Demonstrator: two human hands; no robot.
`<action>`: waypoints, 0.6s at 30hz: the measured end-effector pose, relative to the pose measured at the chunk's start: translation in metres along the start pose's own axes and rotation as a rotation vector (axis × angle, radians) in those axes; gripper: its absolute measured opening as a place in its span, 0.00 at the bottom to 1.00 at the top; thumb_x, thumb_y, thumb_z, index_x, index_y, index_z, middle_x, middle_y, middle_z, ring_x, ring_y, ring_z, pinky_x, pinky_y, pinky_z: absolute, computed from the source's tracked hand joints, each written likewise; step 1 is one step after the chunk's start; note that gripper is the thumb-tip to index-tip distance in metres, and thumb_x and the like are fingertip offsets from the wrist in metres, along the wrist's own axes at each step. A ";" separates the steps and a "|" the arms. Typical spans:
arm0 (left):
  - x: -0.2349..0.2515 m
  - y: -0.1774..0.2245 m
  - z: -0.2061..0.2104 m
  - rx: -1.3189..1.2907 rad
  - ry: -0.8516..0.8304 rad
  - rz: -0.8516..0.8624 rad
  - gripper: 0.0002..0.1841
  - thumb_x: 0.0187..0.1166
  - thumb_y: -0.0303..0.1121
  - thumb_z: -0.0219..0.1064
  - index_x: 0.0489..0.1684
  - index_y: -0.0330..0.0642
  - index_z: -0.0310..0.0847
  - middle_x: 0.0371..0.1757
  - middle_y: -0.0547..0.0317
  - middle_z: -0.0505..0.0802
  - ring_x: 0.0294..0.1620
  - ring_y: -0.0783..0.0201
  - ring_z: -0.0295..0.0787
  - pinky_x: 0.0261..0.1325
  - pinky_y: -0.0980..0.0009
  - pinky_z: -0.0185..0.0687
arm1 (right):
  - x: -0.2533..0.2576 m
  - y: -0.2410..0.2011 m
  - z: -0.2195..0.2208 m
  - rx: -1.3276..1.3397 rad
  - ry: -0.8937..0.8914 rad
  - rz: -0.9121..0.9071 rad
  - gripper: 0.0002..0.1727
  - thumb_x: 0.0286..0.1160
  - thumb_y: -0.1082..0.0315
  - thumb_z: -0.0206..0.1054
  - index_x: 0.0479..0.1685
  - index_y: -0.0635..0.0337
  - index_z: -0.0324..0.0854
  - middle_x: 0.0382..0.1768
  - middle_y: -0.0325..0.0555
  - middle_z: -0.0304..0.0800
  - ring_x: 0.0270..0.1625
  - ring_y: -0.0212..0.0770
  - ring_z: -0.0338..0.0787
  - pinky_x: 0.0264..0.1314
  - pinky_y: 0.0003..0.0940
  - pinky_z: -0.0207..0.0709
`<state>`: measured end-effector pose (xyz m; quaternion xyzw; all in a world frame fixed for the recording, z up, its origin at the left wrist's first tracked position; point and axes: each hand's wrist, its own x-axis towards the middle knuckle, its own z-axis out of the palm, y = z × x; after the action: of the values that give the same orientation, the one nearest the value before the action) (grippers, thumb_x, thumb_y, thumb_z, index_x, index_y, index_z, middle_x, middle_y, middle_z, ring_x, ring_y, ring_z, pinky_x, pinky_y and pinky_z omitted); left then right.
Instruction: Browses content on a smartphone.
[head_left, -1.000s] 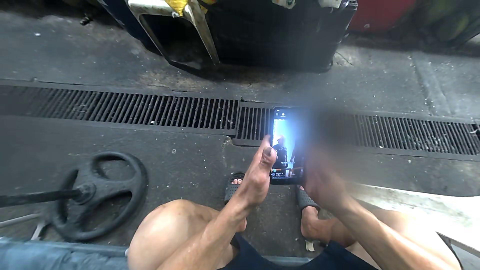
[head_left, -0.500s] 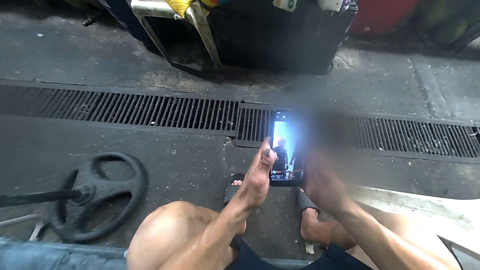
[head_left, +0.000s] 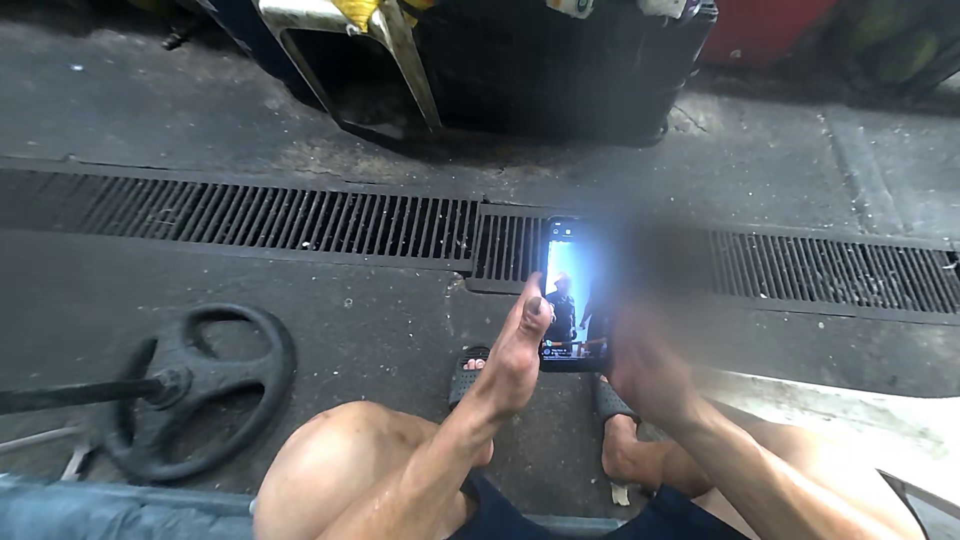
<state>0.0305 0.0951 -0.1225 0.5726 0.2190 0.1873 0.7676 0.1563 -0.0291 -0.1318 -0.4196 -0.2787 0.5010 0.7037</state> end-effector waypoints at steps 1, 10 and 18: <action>0.000 0.000 0.000 0.000 0.004 -0.001 0.58 0.74 0.79 0.45 0.93 0.38 0.45 0.84 0.51 0.74 0.83 0.63 0.71 0.86 0.60 0.67 | 0.000 0.000 0.000 0.000 -0.002 -0.001 0.54 0.78 0.28 0.55 0.86 0.66 0.47 0.73 0.50 0.77 0.73 0.41 0.82 0.76 0.43 0.79; 0.000 0.001 0.000 -0.017 -0.022 0.028 0.55 0.73 0.80 0.44 0.90 0.41 0.55 0.76 0.53 0.82 0.76 0.62 0.79 0.81 0.59 0.75 | 0.000 0.002 0.000 0.007 -0.015 -0.009 0.53 0.80 0.30 0.55 0.88 0.67 0.45 0.77 0.52 0.74 0.78 0.43 0.78 0.82 0.44 0.74; 0.002 -0.001 -0.001 -0.020 -0.029 0.040 0.54 0.73 0.80 0.45 0.88 0.42 0.57 0.74 0.52 0.83 0.75 0.60 0.81 0.79 0.58 0.77 | 0.000 0.002 0.001 0.019 -0.025 -0.014 0.52 0.80 0.30 0.55 0.87 0.66 0.46 0.76 0.54 0.74 0.77 0.44 0.79 0.81 0.45 0.75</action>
<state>0.0313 0.0965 -0.1237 0.5718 0.1942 0.1964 0.7725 0.1550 -0.0284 -0.1333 -0.4045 -0.2859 0.5039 0.7076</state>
